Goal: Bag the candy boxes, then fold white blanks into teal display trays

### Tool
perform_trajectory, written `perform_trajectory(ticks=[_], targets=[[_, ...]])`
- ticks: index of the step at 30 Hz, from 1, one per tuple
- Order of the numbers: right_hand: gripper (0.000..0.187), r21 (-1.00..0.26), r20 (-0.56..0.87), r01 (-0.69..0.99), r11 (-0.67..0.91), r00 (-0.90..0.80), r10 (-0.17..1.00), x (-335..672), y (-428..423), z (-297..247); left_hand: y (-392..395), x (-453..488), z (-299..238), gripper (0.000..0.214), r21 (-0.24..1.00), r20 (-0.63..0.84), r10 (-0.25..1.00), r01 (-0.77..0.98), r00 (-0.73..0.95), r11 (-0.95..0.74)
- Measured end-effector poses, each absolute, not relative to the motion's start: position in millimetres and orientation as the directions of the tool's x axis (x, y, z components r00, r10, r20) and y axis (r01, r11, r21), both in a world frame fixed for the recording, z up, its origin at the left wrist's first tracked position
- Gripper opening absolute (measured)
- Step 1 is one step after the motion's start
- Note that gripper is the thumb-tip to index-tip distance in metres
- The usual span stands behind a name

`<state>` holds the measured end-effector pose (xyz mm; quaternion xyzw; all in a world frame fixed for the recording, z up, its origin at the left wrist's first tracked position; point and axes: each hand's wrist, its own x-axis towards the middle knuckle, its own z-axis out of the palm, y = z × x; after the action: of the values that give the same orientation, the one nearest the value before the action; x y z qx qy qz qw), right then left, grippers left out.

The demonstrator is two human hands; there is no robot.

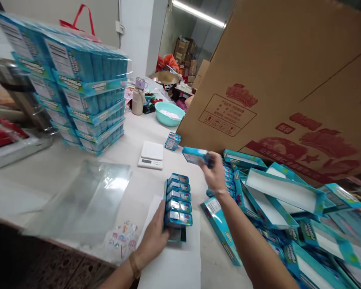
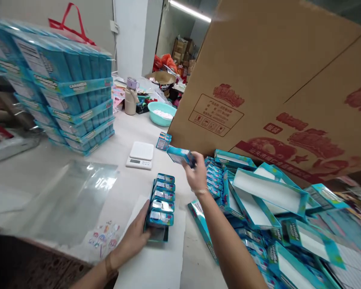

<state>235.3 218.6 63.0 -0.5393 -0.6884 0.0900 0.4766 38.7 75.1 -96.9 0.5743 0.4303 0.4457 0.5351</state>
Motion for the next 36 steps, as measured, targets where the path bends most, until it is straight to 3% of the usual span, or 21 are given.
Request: perform_trajectory(ticks=[2, 4, 8, 12, 18, 24, 28, 36], targets=[[0.041, -0.766, 0.518, 0.491, 0.415, 0.09, 0.851, 245.4, 138.1, 74.7, 71.9, 35.0, -96.4, 0.083, 0.999, 0.027, 0.97, -0.042, 0.242, -0.017], [0.041, -0.81, 0.47, 0.423, 0.407, 0.052, 0.881, 249.5, 66.6, 68.7, 65.9, 31.4, -97.5, 0.082, 0.992, -0.012, 0.963, -0.115, 0.27, 0.044], [0.04, -0.711, 0.481, 0.482, 0.512, -0.198, 0.854, 239.2, -3.2, 29.3, 50.2, 28.6, -98.5, 0.079, 0.974, 0.03, 0.957, -0.223, 0.288, 0.037], [0.043, -0.587, 0.559, 0.553, 0.591, -0.251, 0.79, 226.0, -1.6, 15.7, 43.2, 29.1, -97.6, 0.075, 0.974, 0.083, 0.951, -0.225, 0.297, -0.015], [0.038, -0.59, 0.491, 0.586, 0.555, -0.284, 0.823, 227.3, -3.1, 8.7, 42.4, 30.2, -101.0, 0.074, 0.99, 0.091, 0.962, -0.128, 0.258, -0.059], [0.049, -0.283, 0.477, 0.812, 0.511, -0.343, 0.809, 227.0, 1.6, -15.1, 34.7, 32.7, -101.3, 0.068, 0.998, 0.04, 0.972, 0.034, 0.233, -0.049], [0.053, -0.113, 0.389, 0.856, 0.504, -0.429, 0.815, 215.7, 12.0, -0.6, 28.1, 33.6, -101.4, 0.065, 0.986, 0.067, 0.972, 0.137, 0.224, -0.1], [0.048, -0.042, 0.302, 0.83, 0.557, -0.521, 0.799, 227.8, 29.1, 3.5, 22.4, 33.3, -105.7, 0.059, 0.923, 0.216, 0.945, 0.264, 0.246, -0.28]])
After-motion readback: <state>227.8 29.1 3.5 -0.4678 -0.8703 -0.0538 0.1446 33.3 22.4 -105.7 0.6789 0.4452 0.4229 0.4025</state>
